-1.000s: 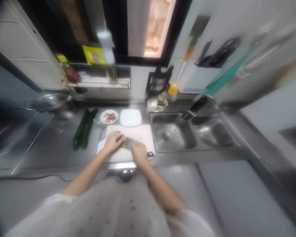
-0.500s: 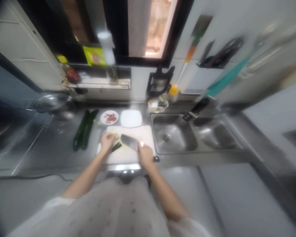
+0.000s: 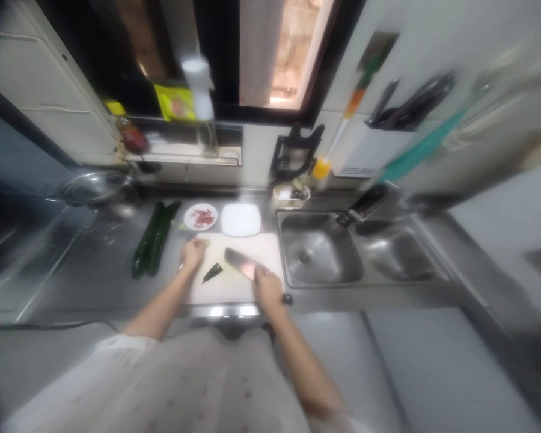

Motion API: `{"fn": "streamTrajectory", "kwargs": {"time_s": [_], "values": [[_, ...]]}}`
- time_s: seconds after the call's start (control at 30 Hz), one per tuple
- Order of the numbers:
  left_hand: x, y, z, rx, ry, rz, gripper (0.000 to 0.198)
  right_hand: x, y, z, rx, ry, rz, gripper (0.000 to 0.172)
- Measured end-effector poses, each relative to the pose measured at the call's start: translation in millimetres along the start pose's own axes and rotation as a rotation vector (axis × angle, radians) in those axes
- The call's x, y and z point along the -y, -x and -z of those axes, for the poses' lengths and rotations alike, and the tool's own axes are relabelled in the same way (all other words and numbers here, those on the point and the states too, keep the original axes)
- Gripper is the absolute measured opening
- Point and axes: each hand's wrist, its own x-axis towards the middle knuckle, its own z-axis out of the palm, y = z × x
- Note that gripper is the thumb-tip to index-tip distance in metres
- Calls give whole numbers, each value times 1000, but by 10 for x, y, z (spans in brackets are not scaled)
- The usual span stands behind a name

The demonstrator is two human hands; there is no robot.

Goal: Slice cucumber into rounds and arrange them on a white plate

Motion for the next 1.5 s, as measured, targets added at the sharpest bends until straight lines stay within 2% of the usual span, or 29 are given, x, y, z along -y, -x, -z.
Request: {"fn": "streamTrajectory", "kwargs": {"time_s": [0.27, 0.57, 0.77, 0.97, 1.1, 1.23, 1.5], "values": [[-102, -26, 1, -53, -87, -56, 23, -25, 3, -19, 0, -24, -11, 46], [-12, -22, -57, -83, -85, -113, 24, -33, -7, -40, 17, -49, -12, 52], [56, -1, -101, -85, -97, -169, 26, -28, -12, -52, 13, -73, -10, 50], [47, 3, -97, -87, -95, -169, 27, -19, -22, -45, -14, -107, -18, 47], [33, 11, -73, -105, -62, -166, 25, 2, -14, -14, 17, -154, -51, 45], [60, 119, -34, -148, 16, -181, 24, 27, -5, 20, 44, -196, -94, 35], [209, 600, 71, -130, 89, -209, 24, 63, -29, 43, 71, -211, -83, 30]]}}
